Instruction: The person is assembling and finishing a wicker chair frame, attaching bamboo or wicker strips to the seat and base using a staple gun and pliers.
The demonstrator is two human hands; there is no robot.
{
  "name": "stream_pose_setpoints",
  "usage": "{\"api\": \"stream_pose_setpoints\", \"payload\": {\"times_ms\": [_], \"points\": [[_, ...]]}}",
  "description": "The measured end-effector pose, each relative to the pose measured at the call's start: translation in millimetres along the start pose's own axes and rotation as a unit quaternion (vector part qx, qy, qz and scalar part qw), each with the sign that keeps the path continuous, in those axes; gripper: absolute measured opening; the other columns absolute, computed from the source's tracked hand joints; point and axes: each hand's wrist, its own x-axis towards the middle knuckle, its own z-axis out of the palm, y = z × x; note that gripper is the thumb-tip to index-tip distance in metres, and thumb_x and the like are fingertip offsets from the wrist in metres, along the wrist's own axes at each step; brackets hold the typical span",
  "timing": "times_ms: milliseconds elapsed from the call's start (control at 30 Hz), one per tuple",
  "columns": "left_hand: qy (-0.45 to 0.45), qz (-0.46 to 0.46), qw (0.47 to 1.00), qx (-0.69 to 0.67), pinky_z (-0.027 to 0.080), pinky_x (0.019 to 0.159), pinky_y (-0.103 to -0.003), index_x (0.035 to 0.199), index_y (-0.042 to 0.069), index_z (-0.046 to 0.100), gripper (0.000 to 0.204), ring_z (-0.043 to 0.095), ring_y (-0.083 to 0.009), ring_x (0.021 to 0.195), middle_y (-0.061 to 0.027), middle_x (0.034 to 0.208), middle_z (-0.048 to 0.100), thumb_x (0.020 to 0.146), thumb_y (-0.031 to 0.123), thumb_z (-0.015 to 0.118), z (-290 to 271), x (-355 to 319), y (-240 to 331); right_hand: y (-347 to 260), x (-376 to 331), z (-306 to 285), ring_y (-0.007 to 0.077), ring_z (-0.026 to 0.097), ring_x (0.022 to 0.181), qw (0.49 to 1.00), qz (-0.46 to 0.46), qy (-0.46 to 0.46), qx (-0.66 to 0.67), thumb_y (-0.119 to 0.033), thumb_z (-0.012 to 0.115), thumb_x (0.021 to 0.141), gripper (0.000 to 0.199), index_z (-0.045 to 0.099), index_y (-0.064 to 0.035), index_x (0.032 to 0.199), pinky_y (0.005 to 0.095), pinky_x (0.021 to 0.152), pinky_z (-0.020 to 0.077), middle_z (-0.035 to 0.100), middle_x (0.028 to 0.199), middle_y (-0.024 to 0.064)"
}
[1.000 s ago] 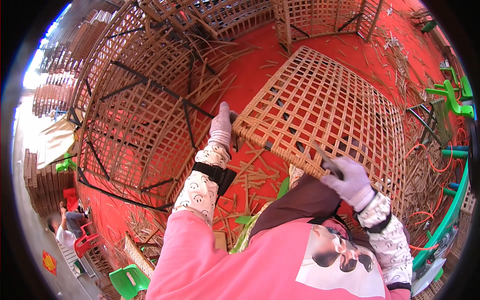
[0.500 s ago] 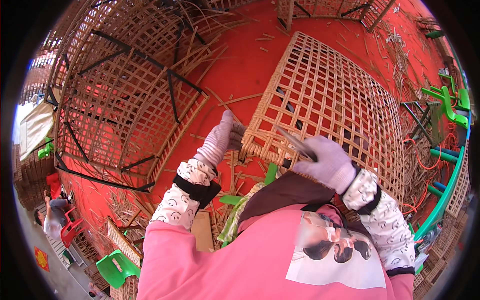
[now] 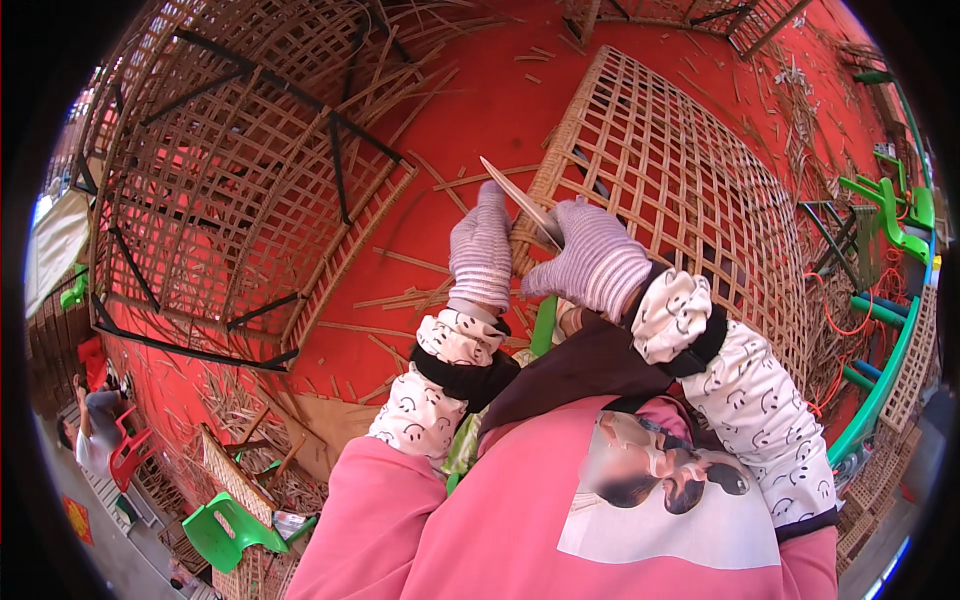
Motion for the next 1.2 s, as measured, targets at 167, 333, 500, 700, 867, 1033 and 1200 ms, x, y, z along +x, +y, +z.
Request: {"api": "stream_pose_setpoints", "payload": {"times_ms": [167,333,500,700,867,1033,1200], "points": [[0.032,0.092,0.986,-0.136,0.032,0.046,-0.028,0.058,0.003,0.051,0.048,0.036,-0.0093,0.049,-0.0001,0.052,0.044,0.09,0.038,0.048,3.9,-12.2,-9.9,-4.5,2.6,-5.4,0.0331,0.06,0.083,0.995,-0.05,-0.075,-0.035,-0.036,0.074,0.056,0.05,0.062,0.0004,0.089,0.0363,0.075,0.0489,0.061,0.088,0.0207],[-0.023,0.229,0.973,-0.018,0.033,0.047,-0.03,0.06,0.004,0.052,0.04,0.04,-0.0118,0.048,-0.0009,0.053,0.047,0.089,0.031,0.053,-6.6,-15.8,-5.7,31.8,-21.9,0.2,0.0284,0.061,0.075,0.977,-0.065,-0.017,0.202,-0.03,0.072,0.062,0.044,0.06,0.0022,0.089,0.0334,0.069,0.0483,0.061,0.081,0.0176],[-0.147,0.549,0.754,0.33,0.041,0.074,-0.036,0.077,0.008,0.059,0.029,0.055,-0.0255,0.076,-0.0074,0.078,0.058,0.069,0.033,0.071,-7.5,-50.1,34.0,117.0,-89.5,-31.4,0.0232,0.061,0.072,0.983,0.078,-0.008,0.167,-0.029,0.071,0.061,0.039,0.063,-0.0007,0.087,0.0308,0.067,0.0476,0.062,0.077,0.0147],[-0.214,0.502,0.616,0.568,0.038,0.087,-0.04,0.088,0.011,0.06,0.045,0.052,-0.0252,0.093,-0.0051,0.092,0.058,0.057,0.041,0.075,17.3,-63.1,36.1,118.5,-108.8,4.6,0.0336,0.058,0.079,0.994,0.069,0.087,0.025,-0.035,0.075,0.058,0.052,0.057,0.0018,0.091,0.0387,0.073,0.0468,0.056,0.089,0.0202],[-0.326,0.424,0.596,0.6,0.042,0.074,-0.037,0.075,0.009,0.058,0.036,0.055,-0.0248,0.078,-0.004,0.071,0.058,0.058,0.037,0.075,28.0,-55.6,35.9,125.1,-108.9,19.6,0.0344,0.058,0.07,0.993,0.025,0.115,-0.031,-0.033,0.073,0.063,0.041,0.055,0.0016,0.076,0.0402,0.065,0.047,0.055,0.075,0.0191],[-0.376,0.541,0.564,0.498,0.039,0.07,-0.039,0.069,0.011,0.051,0.026,0.053,-0.0254,0.072,-0.0037,0.068,0.054,0.063,0.025,0.072,20.2,-63.4,16.4,137.2,-127.9,22.6,0.0358,0.055,0.082,0.995,0.007,0.1,0.021,-0.032,0.072,0.064,0.041,0.055,0.0001,0.083,0.0414,0.073,0.0442,0.055,0.083,0.0188],[-0.268,0.586,0.574,0.505,0.04,0.078,-0.04,0.084,0.011,0.056,0.036,0.052,-0.0279,0.088,-0.0068,0.091,0.055,0.059,0.029,0.076,33.0,-91.2,20.4,199.4,-190.6,11.7,0.0356,0.054,0.093,0.955,0.07,0.249,0.149,-0.028,0.074,0.06,0.052,0.056,-0.0004,0.1,0.0377,0.084,0.0423,0.056,0.097,0.0193]]}}
